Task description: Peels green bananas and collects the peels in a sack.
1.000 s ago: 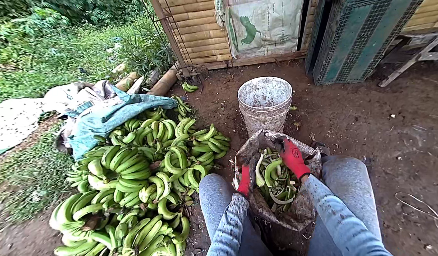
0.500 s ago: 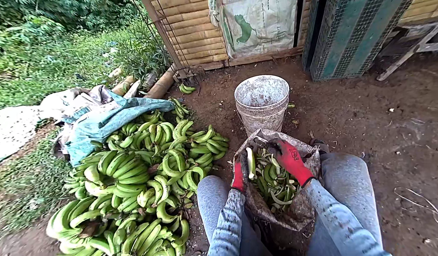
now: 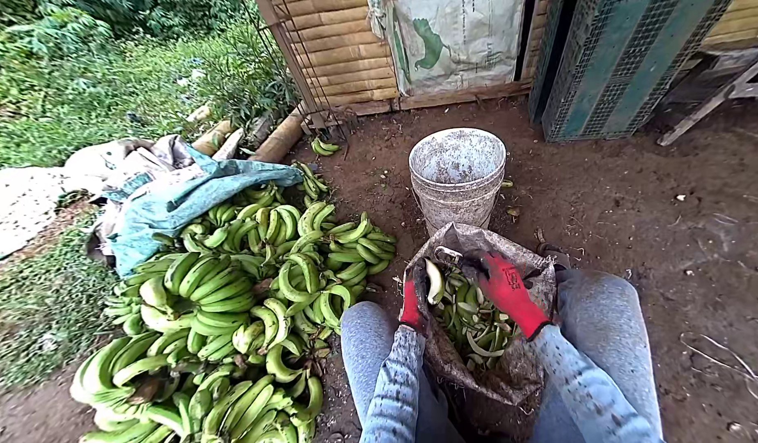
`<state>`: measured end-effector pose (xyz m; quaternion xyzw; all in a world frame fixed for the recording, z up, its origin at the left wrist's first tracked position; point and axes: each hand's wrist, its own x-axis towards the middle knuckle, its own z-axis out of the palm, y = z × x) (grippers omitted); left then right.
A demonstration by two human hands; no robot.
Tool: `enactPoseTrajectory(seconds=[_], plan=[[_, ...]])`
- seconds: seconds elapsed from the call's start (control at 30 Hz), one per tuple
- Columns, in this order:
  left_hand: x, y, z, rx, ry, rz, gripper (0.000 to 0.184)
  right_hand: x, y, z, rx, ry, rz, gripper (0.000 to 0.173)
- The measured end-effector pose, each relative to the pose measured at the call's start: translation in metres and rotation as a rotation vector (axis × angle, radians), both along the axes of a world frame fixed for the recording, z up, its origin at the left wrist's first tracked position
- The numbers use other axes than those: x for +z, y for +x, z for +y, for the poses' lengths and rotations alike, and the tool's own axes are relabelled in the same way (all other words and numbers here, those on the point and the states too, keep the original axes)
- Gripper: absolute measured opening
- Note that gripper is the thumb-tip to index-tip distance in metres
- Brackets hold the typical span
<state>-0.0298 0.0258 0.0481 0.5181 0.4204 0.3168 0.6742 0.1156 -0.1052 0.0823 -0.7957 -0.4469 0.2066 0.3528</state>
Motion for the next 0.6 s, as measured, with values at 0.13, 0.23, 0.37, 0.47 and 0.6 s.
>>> enactPoseTrajectory(seconds=[0.13,0.23,0.37,0.47,0.6], plan=[[0.011,0.009,-0.001,0.218,-0.122,-0.246,0.042,-0.001,-0.035,-0.011,0.165,-0.053,-0.011,0.039],[0.009,0.007,-0.003,0.125,-0.152,-0.357,0.041,0.005,-0.033,0.002,0.103,-0.173,-0.067,0.042],[0.011,0.004,0.0,0.034,0.114,-0.012,0.041,0.003,-0.028,0.005,0.053,-0.192,-0.126,0.044],[0.017,0.009,-0.009,0.109,0.22,0.261,0.035,0.002,-0.026,0.003,0.065,-0.238,-0.166,0.045],[0.028,0.01,-0.028,-0.003,0.291,0.393,0.038,-0.003,-0.009,0.016,0.068,-0.208,-0.092,0.041]])
